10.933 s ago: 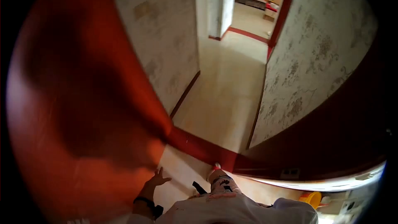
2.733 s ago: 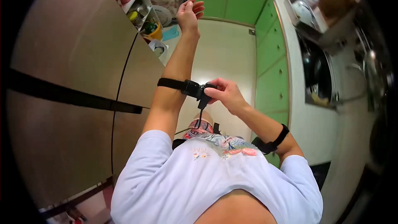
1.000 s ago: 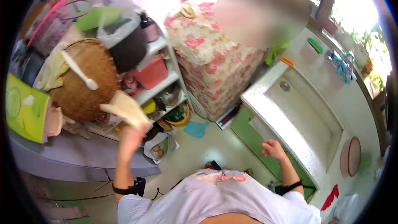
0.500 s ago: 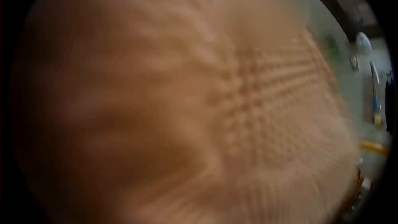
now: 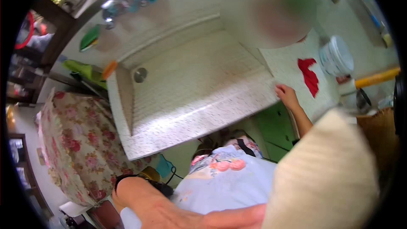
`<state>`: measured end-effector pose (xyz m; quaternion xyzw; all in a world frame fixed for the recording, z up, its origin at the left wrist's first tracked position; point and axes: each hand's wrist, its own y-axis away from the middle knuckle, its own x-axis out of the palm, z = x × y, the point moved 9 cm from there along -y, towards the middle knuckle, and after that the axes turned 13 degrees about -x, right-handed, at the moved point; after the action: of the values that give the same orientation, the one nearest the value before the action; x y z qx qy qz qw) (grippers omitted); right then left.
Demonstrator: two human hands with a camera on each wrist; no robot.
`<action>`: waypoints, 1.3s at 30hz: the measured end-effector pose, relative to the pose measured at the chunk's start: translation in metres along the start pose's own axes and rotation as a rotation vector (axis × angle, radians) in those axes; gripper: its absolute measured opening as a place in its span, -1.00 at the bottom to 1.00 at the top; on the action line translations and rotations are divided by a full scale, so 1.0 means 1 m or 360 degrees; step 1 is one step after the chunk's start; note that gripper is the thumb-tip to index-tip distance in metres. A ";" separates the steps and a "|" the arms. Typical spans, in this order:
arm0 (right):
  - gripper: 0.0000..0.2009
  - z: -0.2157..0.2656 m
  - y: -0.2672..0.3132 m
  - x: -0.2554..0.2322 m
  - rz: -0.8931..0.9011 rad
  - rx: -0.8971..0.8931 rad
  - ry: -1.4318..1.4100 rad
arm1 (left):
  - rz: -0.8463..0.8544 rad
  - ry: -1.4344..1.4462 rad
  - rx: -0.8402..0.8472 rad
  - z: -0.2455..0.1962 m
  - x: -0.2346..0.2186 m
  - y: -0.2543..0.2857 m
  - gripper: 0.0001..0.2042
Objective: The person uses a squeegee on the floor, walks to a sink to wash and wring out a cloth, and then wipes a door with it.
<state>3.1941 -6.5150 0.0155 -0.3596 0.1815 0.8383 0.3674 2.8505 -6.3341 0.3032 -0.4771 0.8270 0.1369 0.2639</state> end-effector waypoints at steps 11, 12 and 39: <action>-0.75 0.172 -0.071 0.067 0.0239 -0.0703 0.0067 | -0.0206 0.0050 0.0162 -0.014 0.001 0.024 -0.78; -0.75 0.189 -0.074 0.076 0.0337 -0.0751 0.0045 | -0.0220 0.0046 0.0178 -0.015 0.004 0.024 -0.78; -0.77 0.289 -0.097 0.125 0.0741 -0.1536 0.0048 | -0.0447 -0.0013 0.0096 -0.002 -0.007 -0.026 -0.77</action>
<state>3.0718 -6.2259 0.1152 -0.4498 -0.1443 0.8805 -0.0379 2.8747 -6.3436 0.3095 -0.5794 0.7548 0.0757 0.2980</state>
